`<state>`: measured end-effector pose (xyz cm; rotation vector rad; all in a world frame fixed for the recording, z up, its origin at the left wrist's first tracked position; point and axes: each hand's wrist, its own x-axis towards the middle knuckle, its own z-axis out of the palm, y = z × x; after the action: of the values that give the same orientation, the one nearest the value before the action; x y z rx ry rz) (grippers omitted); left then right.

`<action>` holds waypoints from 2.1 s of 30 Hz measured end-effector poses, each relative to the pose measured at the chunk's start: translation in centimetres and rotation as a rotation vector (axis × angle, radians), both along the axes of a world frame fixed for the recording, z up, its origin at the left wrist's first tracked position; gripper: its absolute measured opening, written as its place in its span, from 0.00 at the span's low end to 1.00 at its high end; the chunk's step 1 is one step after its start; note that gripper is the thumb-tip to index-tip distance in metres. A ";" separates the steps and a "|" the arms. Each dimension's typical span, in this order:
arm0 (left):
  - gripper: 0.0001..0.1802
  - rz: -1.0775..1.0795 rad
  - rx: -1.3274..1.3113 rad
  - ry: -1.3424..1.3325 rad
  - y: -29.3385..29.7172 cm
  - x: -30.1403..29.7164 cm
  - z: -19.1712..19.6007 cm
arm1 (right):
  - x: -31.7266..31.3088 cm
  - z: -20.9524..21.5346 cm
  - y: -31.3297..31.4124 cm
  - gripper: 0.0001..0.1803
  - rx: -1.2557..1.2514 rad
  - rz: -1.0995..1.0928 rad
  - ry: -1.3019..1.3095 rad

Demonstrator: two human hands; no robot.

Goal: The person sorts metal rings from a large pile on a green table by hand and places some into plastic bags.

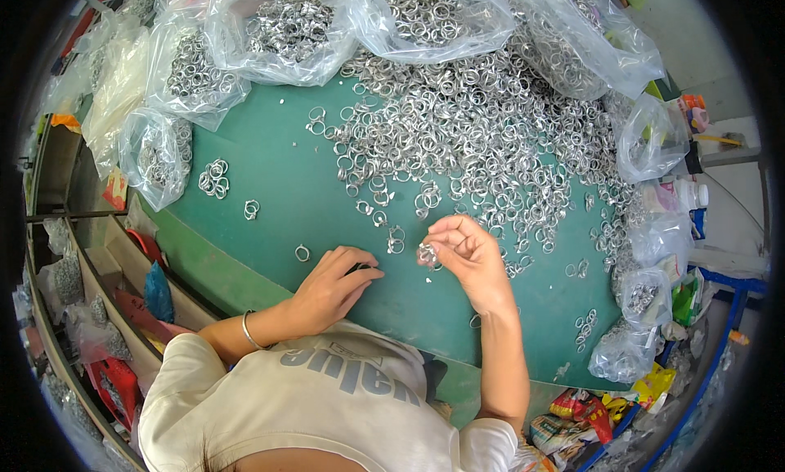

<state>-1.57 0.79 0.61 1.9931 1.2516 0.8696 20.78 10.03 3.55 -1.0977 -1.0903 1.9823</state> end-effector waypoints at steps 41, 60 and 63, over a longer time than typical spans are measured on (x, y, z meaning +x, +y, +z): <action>0.16 -0.005 0.012 -0.015 -0.1 0.2 -0.8 | -3.9 1.9 1.8 0.14 0.934 0.154 -1.226; 0.16 -0.010 0.015 -0.078 -0.1 0.0 -1.1 | -6.6 -0.2 5.1 0.24 1.144 -0.041 -1.179; 0.16 -0.012 0.022 -0.082 -0.1 0.0 -1.2 | -6.8 -1.2 5.6 0.36 1.168 0.146 -1.259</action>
<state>-1.62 0.72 -0.61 1.9596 1.1881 0.9535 13.94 15.61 2.39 -1.4497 -2.4647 0.1905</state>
